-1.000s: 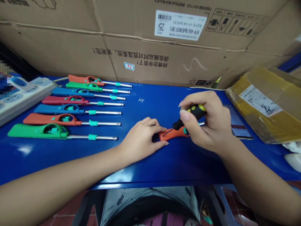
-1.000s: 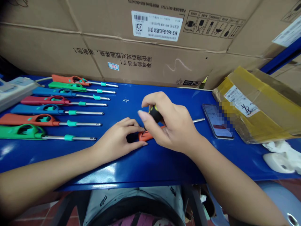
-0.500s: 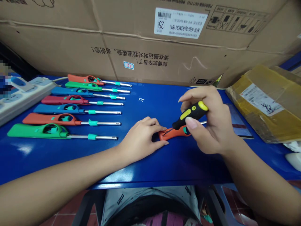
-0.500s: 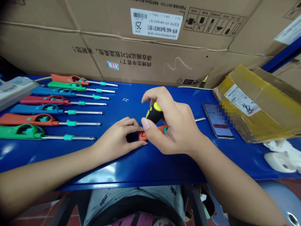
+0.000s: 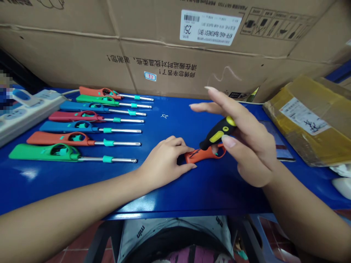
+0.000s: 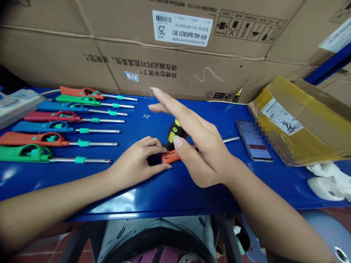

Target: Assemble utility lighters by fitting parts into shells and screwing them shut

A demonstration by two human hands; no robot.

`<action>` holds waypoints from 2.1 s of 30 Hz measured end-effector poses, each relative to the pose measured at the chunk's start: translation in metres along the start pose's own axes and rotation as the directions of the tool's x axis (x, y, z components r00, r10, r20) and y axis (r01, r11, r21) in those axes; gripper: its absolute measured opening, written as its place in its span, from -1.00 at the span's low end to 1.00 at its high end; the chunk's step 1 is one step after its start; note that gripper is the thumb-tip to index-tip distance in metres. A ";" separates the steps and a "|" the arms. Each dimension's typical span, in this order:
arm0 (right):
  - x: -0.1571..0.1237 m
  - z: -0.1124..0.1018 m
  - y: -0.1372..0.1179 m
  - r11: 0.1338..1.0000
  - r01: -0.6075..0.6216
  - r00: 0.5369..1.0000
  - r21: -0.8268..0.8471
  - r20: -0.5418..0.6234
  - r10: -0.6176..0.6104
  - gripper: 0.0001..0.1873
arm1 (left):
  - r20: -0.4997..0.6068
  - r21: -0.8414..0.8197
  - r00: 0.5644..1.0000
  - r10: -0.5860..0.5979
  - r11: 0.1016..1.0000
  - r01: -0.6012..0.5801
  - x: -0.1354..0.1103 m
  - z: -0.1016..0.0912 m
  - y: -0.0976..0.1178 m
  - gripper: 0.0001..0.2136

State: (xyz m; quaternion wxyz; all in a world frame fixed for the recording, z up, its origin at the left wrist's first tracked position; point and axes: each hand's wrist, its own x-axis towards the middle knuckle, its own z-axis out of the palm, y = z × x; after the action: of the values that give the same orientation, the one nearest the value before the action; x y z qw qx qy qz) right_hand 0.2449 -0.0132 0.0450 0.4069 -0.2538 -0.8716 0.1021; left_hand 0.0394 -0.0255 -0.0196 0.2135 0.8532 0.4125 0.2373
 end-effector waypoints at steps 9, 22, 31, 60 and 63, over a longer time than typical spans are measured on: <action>-0.003 0.001 0.002 1.000 0.022 0.999 -0.022 -0.022 -0.023 -0.39 | -0.006 0.008 1.000 0.005 1.000 -0.005 0.001 0.000 -0.001 -0.72; 0.002 -0.002 0.006 0.987 0.051 0.996 -0.153 -0.066 -0.062 -0.59 | -0.019 0.033 1.000 0.015 0.999 -0.014 -0.001 0.002 -0.002 -0.69; 0.001 -0.004 0.009 0.998 -0.007 1.000 -0.058 -0.003 0.007 -0.46 | -0.016 0.021 1.000 0.019 1.000 -0.018 -0.001 0.001 -0.002 -0.68; 0.001 -0.014 0.007 0.999 -0.033 0.978 -0.035 0.206 0.040 -0.32 | -0.013 0.023 1.000 0.016 1.000 -0.015 -0.001 0.002 -0.001 -0.69; 0.000 -0.012 0.006 0.993 0.039 0.990 -0.109 0.141 -0.024 -0.48 | -0.017 0.044 1.000 0.023 0.999 -0.022 -0.001 0.002 -0.001 -0.70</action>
State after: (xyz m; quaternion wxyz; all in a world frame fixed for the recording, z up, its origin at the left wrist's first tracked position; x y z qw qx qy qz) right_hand 0.2564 -0.0082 0.0508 0.3316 -0.2545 -0.9061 0.0642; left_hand 0.0390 -0.0262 -0.0225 0.1885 0.8602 0.4097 0.2380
